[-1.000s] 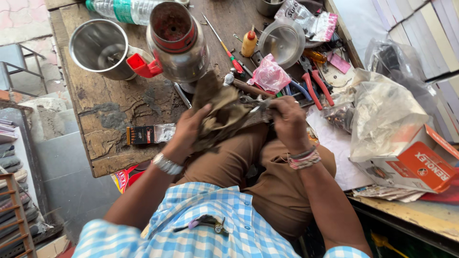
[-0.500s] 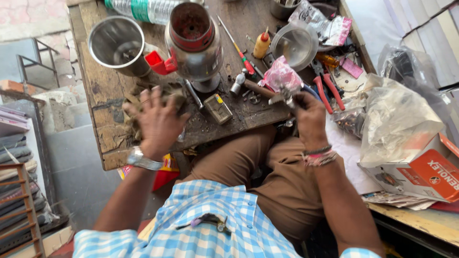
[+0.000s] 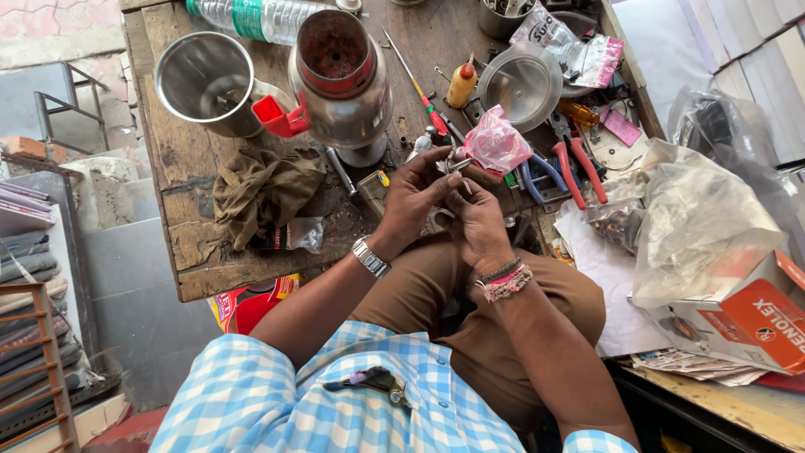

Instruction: The person repairs a metal appliance by cleaning parts, hammering a component into place, and using pliers to adjust internal parts. They handle a metal container, hammer, pliers, and small parts throughout the process.

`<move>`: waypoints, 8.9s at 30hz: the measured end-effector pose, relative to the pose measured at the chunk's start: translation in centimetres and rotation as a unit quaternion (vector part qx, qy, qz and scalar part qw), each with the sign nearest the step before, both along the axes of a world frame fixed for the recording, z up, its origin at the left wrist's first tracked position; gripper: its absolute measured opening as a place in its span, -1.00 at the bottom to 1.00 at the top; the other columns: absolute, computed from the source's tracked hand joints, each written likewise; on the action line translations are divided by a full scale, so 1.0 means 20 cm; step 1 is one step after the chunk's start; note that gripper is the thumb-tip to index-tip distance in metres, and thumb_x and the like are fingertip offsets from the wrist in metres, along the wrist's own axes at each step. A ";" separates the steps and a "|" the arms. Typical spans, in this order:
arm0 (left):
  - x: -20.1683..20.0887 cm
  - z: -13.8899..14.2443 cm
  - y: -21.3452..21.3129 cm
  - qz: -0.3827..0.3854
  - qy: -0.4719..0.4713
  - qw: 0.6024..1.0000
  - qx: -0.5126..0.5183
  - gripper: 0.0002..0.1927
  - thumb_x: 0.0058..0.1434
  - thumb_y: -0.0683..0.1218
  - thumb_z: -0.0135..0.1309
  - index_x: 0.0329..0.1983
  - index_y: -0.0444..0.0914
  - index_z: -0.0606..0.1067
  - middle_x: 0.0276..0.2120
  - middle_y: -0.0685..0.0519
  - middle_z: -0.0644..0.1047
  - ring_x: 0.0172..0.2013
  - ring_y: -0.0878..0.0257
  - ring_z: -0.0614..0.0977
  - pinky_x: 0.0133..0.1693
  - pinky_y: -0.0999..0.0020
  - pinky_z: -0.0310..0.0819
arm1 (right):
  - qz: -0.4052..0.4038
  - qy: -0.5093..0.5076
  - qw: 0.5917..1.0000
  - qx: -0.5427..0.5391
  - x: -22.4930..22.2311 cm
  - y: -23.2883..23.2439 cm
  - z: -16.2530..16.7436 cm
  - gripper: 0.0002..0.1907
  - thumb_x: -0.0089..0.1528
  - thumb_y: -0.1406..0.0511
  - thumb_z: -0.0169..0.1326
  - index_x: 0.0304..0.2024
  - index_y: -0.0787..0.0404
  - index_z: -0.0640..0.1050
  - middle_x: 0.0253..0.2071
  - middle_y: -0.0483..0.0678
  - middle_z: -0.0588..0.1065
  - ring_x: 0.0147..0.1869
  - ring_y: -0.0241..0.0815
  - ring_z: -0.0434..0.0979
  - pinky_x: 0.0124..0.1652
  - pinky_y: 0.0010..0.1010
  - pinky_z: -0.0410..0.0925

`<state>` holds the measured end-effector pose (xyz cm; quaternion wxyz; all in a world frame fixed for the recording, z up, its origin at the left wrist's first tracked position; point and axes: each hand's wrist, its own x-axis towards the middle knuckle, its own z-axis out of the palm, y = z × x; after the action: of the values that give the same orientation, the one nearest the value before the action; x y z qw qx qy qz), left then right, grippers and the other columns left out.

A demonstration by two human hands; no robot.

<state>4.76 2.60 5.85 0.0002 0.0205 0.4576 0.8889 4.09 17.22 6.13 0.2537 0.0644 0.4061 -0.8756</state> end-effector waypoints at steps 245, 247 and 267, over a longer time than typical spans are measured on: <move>0.37 0.16 -0.16 -0.039 0.120 0.784 -0.608 -0.82 0.26 -0.03 0.21 -0.22 -0.24 0.59 -0.27 -0.03 0.62 -0.37 0.04 0.65 -0.32 0.16 0.52 | -0.033 0.447 0.511 0.734 -0.37 0.44 0.02 -0.43 0.13 0.07 0.38 0.07 0.19 0.54 -0.13 0.07 0.54 -0.09 0.08 0.58 -0.14 -0.12 0.44; 0.38 0.17 -0.11 -0.072 0.134 0.780 -0.607 -0.82 0.26 -0.04 0.21 -0.20 -0.24 0.59 -0.31 -0.03 0.59 -0.39 0.04 0.64 -0.33 0.17 0.52 | -0.045 0.451 0.485 0.748 -0.38 0.35 -0.03 -0.29 0.00 0.07 0.38 0.10 0.30 0.52 -0.15 0.17 0.53 -0.12 0.16 0.56 -0.19 -0.05 0.45; 0.45 0.16 -0.19 -0.015 0.139 0.781 -0.608 -0.87 0.25 -0.07 0.21 -0.25 -0.23 0.61 -0.35 0.00 0.58 -0.39 0.06 0.63 -0.34 0.18 0.52 | -0.243 0.426 0.402 0.773 -0.44 0.83 0.13 -0.62 0.16 0.40 0.32 0.01 0.21 0.55 -0.03 0.04 0.54 0.12 0.08 0.53 0.10 -0.11 0.36</move>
<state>13.83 -1.27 9.10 -0.0376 0.1469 0.8979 0.4132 -4.63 33.91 8.68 -0.3337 -0.0523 0.9327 -0.1266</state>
